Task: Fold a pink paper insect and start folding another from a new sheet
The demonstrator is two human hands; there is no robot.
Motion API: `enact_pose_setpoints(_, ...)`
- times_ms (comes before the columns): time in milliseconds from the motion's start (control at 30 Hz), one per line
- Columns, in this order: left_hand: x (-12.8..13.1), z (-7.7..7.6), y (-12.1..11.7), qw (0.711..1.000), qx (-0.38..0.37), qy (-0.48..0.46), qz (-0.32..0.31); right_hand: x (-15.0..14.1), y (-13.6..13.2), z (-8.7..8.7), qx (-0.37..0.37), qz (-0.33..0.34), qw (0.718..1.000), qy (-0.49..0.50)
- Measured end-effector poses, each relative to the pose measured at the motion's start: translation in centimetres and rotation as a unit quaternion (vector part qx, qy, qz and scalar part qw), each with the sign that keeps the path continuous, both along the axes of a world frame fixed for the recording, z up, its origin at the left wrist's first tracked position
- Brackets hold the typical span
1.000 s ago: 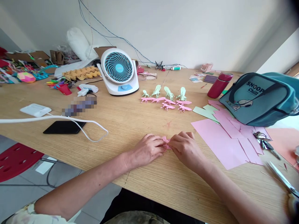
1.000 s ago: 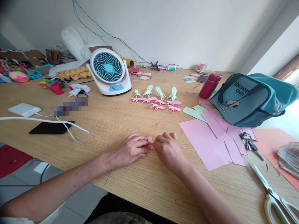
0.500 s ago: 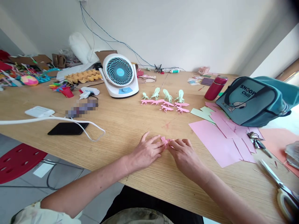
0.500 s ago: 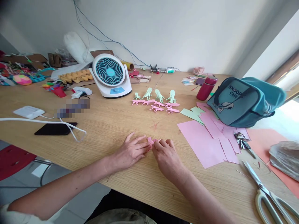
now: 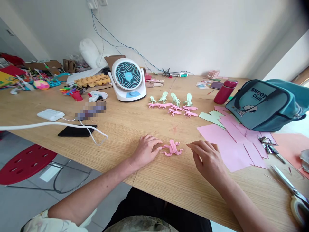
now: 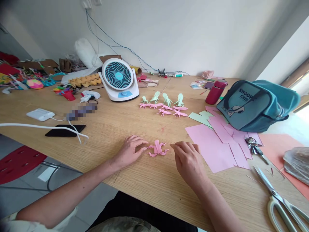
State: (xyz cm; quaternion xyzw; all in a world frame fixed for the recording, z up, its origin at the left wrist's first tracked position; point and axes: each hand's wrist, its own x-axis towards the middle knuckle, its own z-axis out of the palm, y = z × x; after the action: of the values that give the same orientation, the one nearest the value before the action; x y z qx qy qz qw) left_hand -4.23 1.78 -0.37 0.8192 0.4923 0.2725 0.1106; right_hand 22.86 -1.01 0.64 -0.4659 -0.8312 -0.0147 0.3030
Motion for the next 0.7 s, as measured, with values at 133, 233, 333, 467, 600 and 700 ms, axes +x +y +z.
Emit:
enact_pose_setpoints(133,0.5,-0.1,0.4,1.000,-0.007,-0.006,-0.007,1.4,-0.1,-0.9,-0.012,-0.032,0.999,0.013)
enact_pose_setpoints(233,0.5,-0.2,0.4,1.000,-0.002,-0.018,0.009,1.5,-0.2,-1.2,-0.049,-0.031,0.998,0.015)
enact_pose_setpoints(333,0.4,-0.2,-0.2,0.999,0.012,-0.031,0.018,1.0,-0.3,-1.2,-0.074,-0.016,0.997,0.015)
enact_pose_setpoints(467,0.5,0.3,-1.4,0.999,0.032,-0.030,-0.017,0.1,-0.6,-1.5,-0.081,0.016,0.997,0.014)
enact_pose_setpoints(600,1.0,0.5,-2.1,0.998,0.036,-0.006,-0.042,-0.9,-0.8,-1.8,-0.087,0.027,0.996,-0.002)
enact_pose_setpoints(700,1.4,0.4,-2.0,0.998,0.030,0.017,-0.051,-1.7,-0.6,-1.8,-0.078,0.012,0.997,-0.017)
